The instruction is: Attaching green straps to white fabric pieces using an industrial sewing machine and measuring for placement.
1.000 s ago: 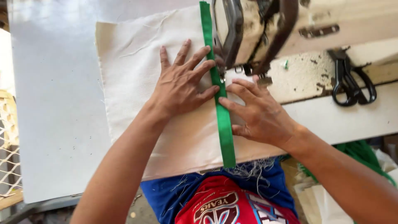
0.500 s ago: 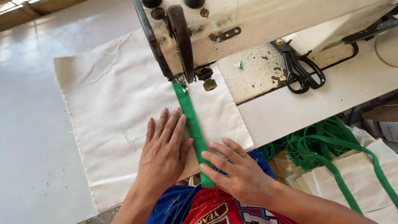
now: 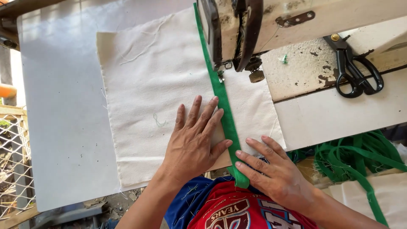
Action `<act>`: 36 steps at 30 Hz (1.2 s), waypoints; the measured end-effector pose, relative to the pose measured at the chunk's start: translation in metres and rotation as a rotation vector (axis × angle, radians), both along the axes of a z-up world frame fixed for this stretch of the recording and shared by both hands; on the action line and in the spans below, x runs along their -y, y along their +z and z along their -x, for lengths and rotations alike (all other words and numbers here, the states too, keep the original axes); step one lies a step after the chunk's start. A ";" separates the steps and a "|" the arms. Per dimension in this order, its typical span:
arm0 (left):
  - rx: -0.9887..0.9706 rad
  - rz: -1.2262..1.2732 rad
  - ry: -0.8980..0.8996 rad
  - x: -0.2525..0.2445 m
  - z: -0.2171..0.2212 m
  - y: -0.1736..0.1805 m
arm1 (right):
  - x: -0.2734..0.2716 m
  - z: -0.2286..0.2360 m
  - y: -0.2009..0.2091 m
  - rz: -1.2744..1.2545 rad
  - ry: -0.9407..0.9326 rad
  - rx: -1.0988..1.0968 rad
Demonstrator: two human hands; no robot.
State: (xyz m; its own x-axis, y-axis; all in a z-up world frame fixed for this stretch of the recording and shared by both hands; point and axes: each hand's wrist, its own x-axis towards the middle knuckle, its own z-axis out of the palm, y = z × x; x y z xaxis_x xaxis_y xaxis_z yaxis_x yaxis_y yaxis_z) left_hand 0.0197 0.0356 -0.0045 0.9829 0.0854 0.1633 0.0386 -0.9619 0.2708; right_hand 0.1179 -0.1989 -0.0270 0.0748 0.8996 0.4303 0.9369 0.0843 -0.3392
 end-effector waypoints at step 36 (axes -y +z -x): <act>-0.141 -0.031 0.086 -0.091 -0.095 0.001 | -0.092 -0.091 0.009 0.081 -0.046 0.029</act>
State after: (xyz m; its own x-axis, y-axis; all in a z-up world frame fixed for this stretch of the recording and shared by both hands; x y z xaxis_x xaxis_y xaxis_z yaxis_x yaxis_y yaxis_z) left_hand 0.1150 0.1271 -0.0030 0.9855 0.1674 0.0277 0.1569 -0.9612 0.2270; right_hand 0.2091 -0.1066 -0.0184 0.1053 0.9273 0.3592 0.9488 0.0146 -0.3156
